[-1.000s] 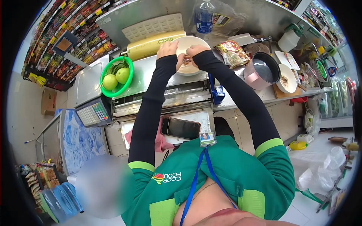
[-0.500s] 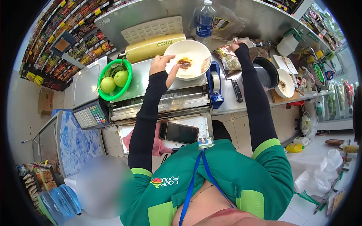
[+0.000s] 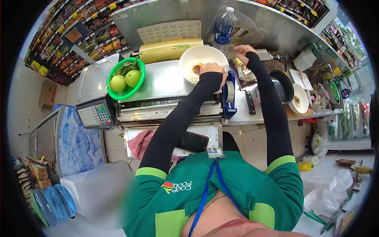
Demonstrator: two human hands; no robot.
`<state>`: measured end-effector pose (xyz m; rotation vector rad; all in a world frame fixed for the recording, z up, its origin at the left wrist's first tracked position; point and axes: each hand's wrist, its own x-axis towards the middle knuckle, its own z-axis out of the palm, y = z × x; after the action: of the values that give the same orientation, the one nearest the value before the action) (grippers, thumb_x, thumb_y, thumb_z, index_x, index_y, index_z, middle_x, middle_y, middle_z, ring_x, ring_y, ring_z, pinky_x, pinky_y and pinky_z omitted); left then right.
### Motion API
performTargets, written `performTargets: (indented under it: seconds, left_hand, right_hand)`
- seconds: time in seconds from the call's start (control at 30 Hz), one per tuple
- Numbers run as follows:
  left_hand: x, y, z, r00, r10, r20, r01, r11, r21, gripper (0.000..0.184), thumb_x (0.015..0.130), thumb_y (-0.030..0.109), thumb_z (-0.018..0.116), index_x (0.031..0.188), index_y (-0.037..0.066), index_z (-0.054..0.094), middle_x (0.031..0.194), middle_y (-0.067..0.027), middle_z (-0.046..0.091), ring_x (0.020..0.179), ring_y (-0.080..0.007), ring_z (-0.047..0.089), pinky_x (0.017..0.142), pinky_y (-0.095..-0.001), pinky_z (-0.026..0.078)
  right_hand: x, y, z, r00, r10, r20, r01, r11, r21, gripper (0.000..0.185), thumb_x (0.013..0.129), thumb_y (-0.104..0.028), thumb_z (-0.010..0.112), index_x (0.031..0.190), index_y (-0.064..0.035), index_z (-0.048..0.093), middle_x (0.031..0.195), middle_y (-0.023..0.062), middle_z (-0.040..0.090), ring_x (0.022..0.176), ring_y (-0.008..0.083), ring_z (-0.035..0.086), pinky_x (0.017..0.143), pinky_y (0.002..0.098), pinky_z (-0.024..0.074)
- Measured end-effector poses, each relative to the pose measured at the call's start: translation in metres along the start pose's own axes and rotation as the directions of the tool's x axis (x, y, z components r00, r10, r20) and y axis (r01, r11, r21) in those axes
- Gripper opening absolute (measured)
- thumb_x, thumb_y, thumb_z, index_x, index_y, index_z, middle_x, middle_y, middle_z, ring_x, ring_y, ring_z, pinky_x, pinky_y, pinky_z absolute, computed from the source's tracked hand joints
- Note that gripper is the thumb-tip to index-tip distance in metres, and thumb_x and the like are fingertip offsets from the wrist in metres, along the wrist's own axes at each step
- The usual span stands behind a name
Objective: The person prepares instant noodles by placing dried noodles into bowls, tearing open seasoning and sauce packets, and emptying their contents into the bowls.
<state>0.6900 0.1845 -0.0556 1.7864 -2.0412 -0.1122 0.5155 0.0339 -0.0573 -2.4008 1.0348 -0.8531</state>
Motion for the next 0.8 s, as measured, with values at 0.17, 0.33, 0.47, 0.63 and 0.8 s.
performTargets:
  seconds: [0.17,0.33,0.47,0.63,0.8]
  left_hand:
    - [-0.005,-0.014,-0.017,0.979,-0.107,-0.173,0.079,0.983,-0.166,0.021,0.079,0.027,0.057,0.08,0.01,0.069,0.079,-0.012,0.063,0.075,-0.0308,0.06,0.068,-0.0417,0.046]
    - [-0.011,-0.054,-0.022,0.935,-0.144,-0.322,0.001,0.914,-0.406,0.017,0.082,0.018,0.056,0.088,0.007,0.068,0.088,-0.0127,0.064,0.075,-0.0273,0.062,0.068,-0.0349,0.048]
    - [-0.016,-0.043,-0.045,0.838,-0.058,-0.542,-0.008,0.993,-0.119,0.02,0.082,0.023,0.058,0.096,0.013,0.067,0.099,-0.0109,0.062,0.09,-0.0234,0.06,0.08,-0.0397,0.039]
    - [-0.012,-0.046,-0.057,0.957,0.004,-0.289,0.027,0.994,0.104,0.013,0.082,0.025,0.059,0.089,0.02,0.068,0.089,-0.0018,0.065,0.09,-0.0183,0.059,0.08,-0.0379,0.03]
    - [-0.018,-0.05,-0.056,0.884,0.126,-0.45,-0.15,0.989,-0.017,0.008,0.079,0.02,0.061,0.08,0.015,0.068,0.075,-0.0018,0.064,0.073,-0.0219,0.06,0.068,-0.0346,0.035]
  right_hand:
    - [-0.012,-0.055,-0.008,0.93,-0.243,0.276,0.181,0.956,0.231,0.031,0.072,-0.004,0.057,0.101,-0.0073,0.065,0.092,0.0072,0.056,0.089,0.0181,0.054,0.081,0.0272,0.0424]
    - [-0.01,-0.077,0.009,0.968,-0.144,0.205,0.069,0.94,0.334,0.018,0.083,-0.017,0.06,0.092,-0.0007,0.061,0.086,0.009,0.057,0.083,0.0183,0.056,0.075,0.0282,0.0434]
    - [-0.001,-0.095,0.014,0.912,-0.377,0.159,0.362,0.925,0.115,0.014,0.082,-0.014,0.058,0.088,-0.002,0.06,0.072,0.011,0.056,0.069,0.0242,0.057,0.062,0.0335,0.0452]
    - [0.008,-0.128,0.023,0.849,-0.501,0.169,0.526,0.832,-0.177,0.01,0.079,-0.017,0.054,0.079,-0.0068,0.056,0.074,0.0122,0.058,0.073,0.0329,0.059,0.061,0.0407,0.0465]
    - [0.005,-0.131,0.031,0.934,-0.325,0.149,0.305,0.942,0.142,0.021,0.08,-0.02,0.048,0.074,-0.0004,0.053,0.067,0.018,0.054,0.068,0.0357,0.055,0.059,0.04,0.0426]
